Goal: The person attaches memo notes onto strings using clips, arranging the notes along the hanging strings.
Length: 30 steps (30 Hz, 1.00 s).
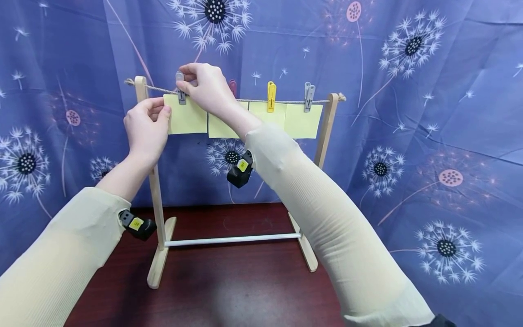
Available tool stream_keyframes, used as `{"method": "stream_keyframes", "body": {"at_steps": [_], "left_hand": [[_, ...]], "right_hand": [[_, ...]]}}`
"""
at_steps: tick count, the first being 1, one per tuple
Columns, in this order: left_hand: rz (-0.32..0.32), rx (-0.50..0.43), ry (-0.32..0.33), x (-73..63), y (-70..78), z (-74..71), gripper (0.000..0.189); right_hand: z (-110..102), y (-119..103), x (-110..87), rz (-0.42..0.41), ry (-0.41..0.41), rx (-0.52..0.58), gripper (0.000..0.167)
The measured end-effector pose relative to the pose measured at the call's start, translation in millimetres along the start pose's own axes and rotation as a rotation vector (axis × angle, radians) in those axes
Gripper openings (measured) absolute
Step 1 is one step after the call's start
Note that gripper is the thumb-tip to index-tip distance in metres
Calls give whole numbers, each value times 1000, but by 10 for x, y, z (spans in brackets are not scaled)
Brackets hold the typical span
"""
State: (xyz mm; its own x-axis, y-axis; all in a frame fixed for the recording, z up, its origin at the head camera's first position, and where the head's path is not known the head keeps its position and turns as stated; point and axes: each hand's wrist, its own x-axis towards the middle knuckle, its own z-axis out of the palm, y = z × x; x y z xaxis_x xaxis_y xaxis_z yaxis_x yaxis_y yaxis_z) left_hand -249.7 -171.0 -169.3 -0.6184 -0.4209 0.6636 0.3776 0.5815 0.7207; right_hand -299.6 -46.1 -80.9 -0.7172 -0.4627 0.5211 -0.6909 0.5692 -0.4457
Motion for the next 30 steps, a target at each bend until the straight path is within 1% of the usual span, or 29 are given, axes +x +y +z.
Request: {"method": "stream_keyframes", "body": {"at_steps": [4, 11, 16, 21, 26, 30], "left_hand": [[-9, -19, -3, -13, 1, 0, 32], [-16, -24, -3, -30, 12, 17, 34], [-12, -37, -10, -32, 15, 23, 35], [-15, -42, -2, -36, 17, 15, 35], [-16, -52, 1, -42, 11, 5, 36], [-23, -59, 11, -64, -7, -16, 36]], "right_hand": [[3, -2, 12, -8, 2, -13, 43], [0, 15, -17, -22, 12, 34, 48], [-13, 44, -58, -46, 46, 74, 49], [-21, 61, -101, -56, 45, 107, 51], [-18, 93, -160, -96, 101, 163, 48], [-20, 139, -224, -156, 158, 220, 42]]}}
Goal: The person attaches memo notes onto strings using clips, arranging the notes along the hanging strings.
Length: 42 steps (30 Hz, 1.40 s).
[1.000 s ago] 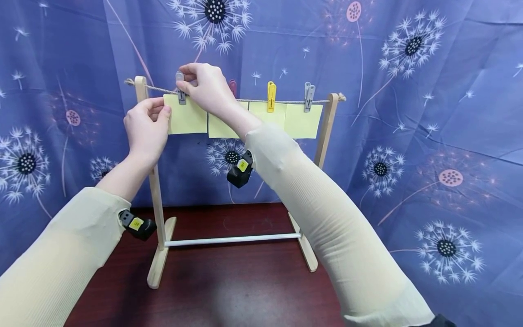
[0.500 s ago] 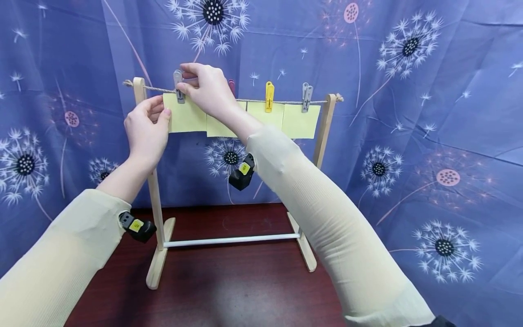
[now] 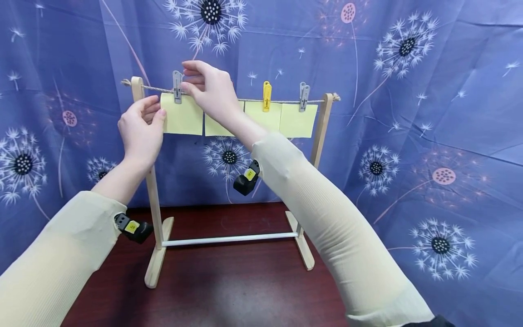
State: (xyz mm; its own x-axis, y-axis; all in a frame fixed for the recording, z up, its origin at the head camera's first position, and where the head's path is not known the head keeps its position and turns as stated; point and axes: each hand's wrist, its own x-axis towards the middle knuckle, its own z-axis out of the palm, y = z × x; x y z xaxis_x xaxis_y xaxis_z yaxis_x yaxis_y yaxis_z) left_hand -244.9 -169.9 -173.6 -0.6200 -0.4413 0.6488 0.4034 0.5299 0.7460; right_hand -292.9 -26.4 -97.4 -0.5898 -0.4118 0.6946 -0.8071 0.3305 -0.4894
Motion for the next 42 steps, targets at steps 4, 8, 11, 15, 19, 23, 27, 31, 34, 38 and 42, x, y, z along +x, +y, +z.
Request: {"method": "stream_keyframes", "body": {"at_steps": [4, 8, 11, 15, 19, 23, 27, 31, 34, 38, 42], "left_hand": [[-7, -7, 25, -19, -29, -26, 34], [-12, -21, 56, -34, -57, -46, 32], [-27, -48, 73, -60, -80, -55, 30], [-39, -95, 96, -126, -132, -53, 25], [-39, -135, 102, -228, -213, -44, 19], [-12, -149, 82, -379, -348, -10, 20], [40, -136, 31, -580, -515, 52, 21], [81, -139, -31, -800, -681, 129, 21], [95, -138, -69, -973, -803, 184, 19], [107, -125, -114, -1203, -983, 265, 16], [97, -109, -178, -1411, -1146, 326, 15]], "right_hand": [[-17, 49, -94, -128, 69, 27, 31], [-21, 114, -223, -274, 148, 19, 22], [-28, 160, -323, -310, 185, 27, 20], [-46, 223, -461, -309, 228, 52, 18], [-29, 324, -620, -350, 261, 88, 16], [28, 455, -822, -389, 277, 109, 15], [89, 607, -1044, -393, 310, 91, 14], [116, 754, -1254, -372, 337, 79, 12], [124, 847, -1424, -341, 349, 90, 12], [148, 989, -1676, -290, 356, 129, 11], [199, 1170, -1924, -202, 364, 152, 9]]}}
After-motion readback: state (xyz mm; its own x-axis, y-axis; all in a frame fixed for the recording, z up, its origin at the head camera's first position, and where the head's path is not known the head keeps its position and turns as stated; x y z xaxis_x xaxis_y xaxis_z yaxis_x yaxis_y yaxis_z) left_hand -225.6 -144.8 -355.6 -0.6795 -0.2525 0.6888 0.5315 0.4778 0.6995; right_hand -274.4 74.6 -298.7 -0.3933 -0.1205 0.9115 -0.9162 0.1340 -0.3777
